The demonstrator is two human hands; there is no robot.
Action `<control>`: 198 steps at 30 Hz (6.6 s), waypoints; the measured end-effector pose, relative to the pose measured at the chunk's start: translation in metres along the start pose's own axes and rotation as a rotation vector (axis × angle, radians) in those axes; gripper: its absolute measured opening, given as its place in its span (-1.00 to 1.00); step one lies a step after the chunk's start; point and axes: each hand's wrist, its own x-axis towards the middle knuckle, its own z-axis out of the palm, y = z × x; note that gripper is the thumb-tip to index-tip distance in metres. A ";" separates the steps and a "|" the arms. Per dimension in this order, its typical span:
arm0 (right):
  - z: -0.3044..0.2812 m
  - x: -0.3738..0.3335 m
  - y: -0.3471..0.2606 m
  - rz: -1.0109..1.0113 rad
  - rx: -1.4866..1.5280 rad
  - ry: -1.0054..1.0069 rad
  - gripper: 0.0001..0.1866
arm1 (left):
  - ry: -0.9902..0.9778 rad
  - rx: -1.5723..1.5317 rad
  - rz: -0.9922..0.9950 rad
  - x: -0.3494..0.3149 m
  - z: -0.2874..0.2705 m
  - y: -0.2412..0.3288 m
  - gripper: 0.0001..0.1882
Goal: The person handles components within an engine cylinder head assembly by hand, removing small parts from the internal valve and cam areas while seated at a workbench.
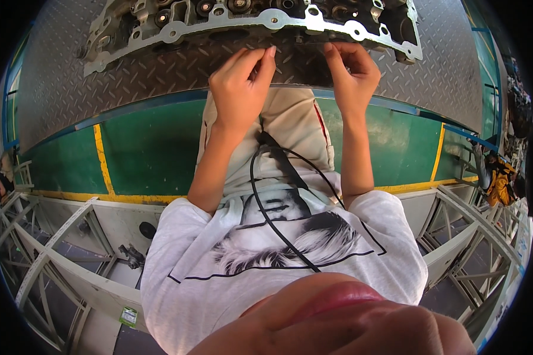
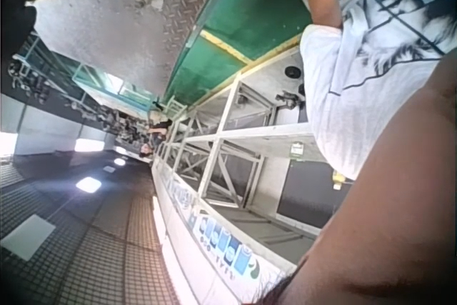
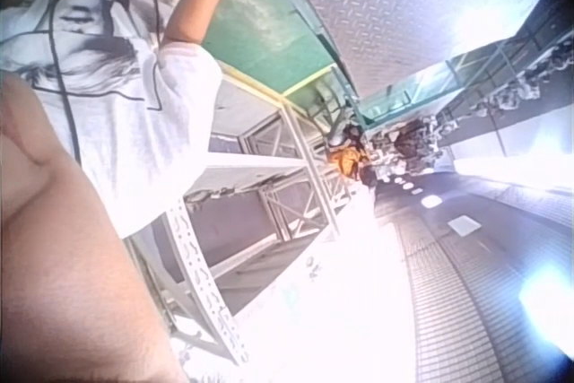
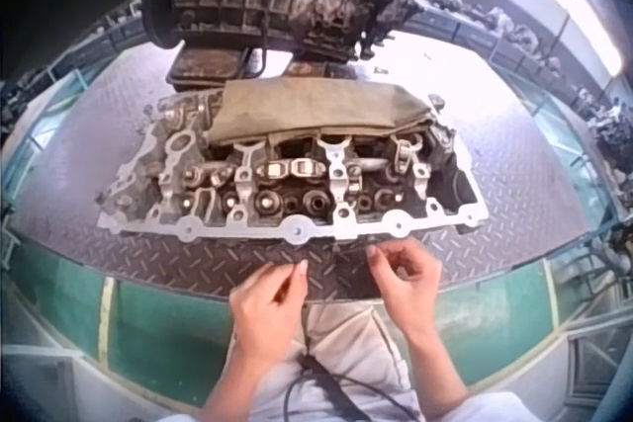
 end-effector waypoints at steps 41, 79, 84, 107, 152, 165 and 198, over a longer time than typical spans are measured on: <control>0.007 -0.019 -0.019 -0.128 -0.103 -0.226 -0.97 | -0.178 0.070 0.109 -0.013 0.007 0.012 -0.88; 0.030 -0.011 -0.014 -0.647 -0.404 -0.039 -0.90 | -0.005 0.104 -0.059 -0.016 0.011 0.004 -0.79; 0.030 -0.010 -0.009 -0.679 -0.411 -0.031 -0.88 | -0.012 0.101 -0.018 -0.015 0.010 0.000 -0.78; 0.025 -0.005 -0.017 -0.596 -0.315 -0.037 -0.93 | -0.043 0.119 -0.041 -0.006 0.007 0.006 -0.79; 0.010 -0.020 0.000 0.079 0.201 0.000 -0.97 | -0.018 0.039 0.007 -0.001 0.013 0.003 -0.84; 0.000 -0.012 -0.013 0.190 0.258 0.069 -0.92 | -0.010 -0.133 -0.120 0.000 0.011 0.008 -0.91; 0.000 -0.015 -0.012 0.038 0.174 0.012 -0.94 | 0.052 -0.045 -0.027 0.001 0.010 0.007 -0.91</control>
